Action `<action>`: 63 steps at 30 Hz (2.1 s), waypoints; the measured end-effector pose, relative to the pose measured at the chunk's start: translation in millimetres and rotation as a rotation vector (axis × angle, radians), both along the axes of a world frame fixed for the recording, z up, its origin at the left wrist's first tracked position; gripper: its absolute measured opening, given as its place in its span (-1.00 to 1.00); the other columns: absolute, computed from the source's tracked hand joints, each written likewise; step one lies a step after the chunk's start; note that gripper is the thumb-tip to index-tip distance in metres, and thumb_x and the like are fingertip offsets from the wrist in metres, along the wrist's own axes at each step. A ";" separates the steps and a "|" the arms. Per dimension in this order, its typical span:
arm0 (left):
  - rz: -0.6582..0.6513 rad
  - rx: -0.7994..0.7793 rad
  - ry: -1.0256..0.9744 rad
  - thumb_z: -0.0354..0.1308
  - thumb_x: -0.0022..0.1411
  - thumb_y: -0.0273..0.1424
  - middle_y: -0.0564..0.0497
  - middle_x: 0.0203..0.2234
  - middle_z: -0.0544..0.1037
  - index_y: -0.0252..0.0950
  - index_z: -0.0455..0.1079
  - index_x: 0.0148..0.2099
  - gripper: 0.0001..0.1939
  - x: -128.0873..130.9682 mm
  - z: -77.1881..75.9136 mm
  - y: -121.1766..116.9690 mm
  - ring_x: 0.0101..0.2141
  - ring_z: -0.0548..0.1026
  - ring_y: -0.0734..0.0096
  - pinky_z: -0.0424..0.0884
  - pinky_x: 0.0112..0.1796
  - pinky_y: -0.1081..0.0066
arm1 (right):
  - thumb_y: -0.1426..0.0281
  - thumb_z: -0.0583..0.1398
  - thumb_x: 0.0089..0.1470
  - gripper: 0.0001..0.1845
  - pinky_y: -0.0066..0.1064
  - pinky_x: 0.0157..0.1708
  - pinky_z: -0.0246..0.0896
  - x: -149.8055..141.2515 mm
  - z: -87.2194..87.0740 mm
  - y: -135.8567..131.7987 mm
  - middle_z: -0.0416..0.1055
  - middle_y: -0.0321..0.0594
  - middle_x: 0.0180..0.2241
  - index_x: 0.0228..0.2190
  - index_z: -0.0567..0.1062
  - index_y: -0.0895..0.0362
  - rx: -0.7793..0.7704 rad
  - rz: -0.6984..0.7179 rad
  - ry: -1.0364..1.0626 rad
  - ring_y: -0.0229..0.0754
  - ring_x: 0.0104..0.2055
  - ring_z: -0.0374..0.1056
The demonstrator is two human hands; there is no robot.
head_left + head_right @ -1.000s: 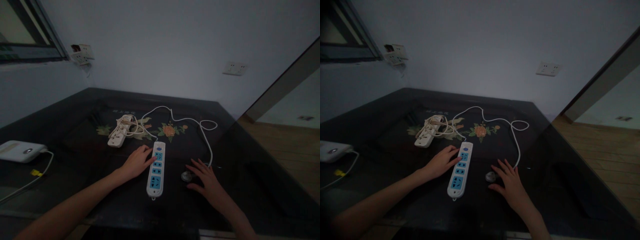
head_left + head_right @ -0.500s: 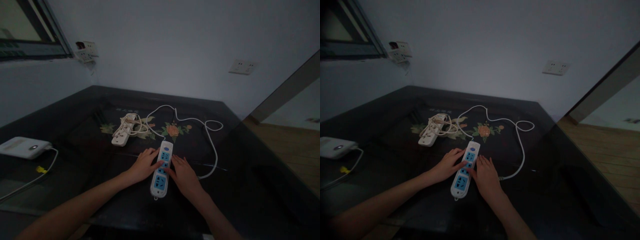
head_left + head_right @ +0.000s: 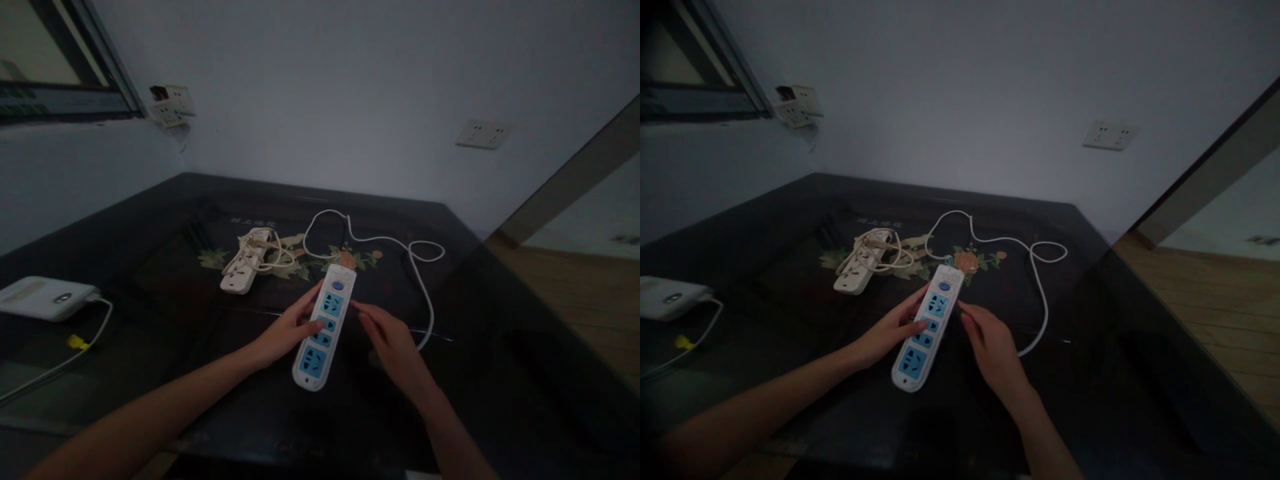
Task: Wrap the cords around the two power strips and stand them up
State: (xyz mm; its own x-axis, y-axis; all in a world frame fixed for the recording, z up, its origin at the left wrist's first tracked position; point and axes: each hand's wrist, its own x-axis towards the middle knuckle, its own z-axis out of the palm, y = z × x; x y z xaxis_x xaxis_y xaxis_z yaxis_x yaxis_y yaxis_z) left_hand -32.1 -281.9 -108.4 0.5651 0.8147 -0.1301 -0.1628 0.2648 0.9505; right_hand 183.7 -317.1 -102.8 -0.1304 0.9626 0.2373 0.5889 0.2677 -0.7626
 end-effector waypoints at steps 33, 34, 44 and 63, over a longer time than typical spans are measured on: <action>0.075 -0.143 -0.132 0.21 0.20 -0.24 -0.14 -0.06 0.44 0.01 -0.17 0.35 -0.19 -4.6 -0.2 1.9 -0.28 0.53 0.23 0.46 -0.28 0.24 | 0.26 0.19 0.04 -0.78 -0.50 -0.62 -0.01 12.6 52.8 53.8 0.20 -0.44 -0.68 -0.39 0.49 0.17 0.102 -0.114 0.364 -0.38 -0.63 0.11; 0.095 -0.142 -0.124 0.22 0.19 -0.23 -0.15 -0.03 0.42 0.01 -0.17 0.35 -0.18 -3.9 -0.8 2.1 -0.28 0.53 0.23 0.46 -0.28 0.24 | 0.26 0.19 0.05 -0.78 -0.51 -0.62 -0.01 8.0 55.1 49.3 0.20 -0.44 -0.68 -0.38 0.50 0.18 0.095 -0.113 0.353 -0.38 -0.63 0.11; 0.165 -0.148 -0.103 0.23 0.17 -0.22 -0.15 0.04 0.41 -0.05 -0.09 0.33 -0.21 -1.9 5.4 0.5 -0.29 0.52 0.28 0.43 -0.24 0.26 | 0.17 -0.01 0.20 -0.59 -0.52 -0.66 -0.08 -18.5 54.5 20.1 0.17 -0.42 -0.69 -0.26 0.50 0.18 -0.168 0.067 0.285 -0.38 -0.66 0.08; 0.258 -0.193 -0.165 0.25 0.15 -0.16 -0.04 -0.09 0.49 -0.04 -0.04 0.32 -0.21 2.5 7.6 -6.5 -0.23 0.49 0.32 0.41 -0.24 0.38 | 0.31 -0.03 0.26 -0.71 -0.48 -0.47 0.15 -62.8 19.6 -9.9 0.36 -0.33 -0.56 -0.48 0.28 0.09 -0.173 0.176 0.166 -0.30 -0.51 0.31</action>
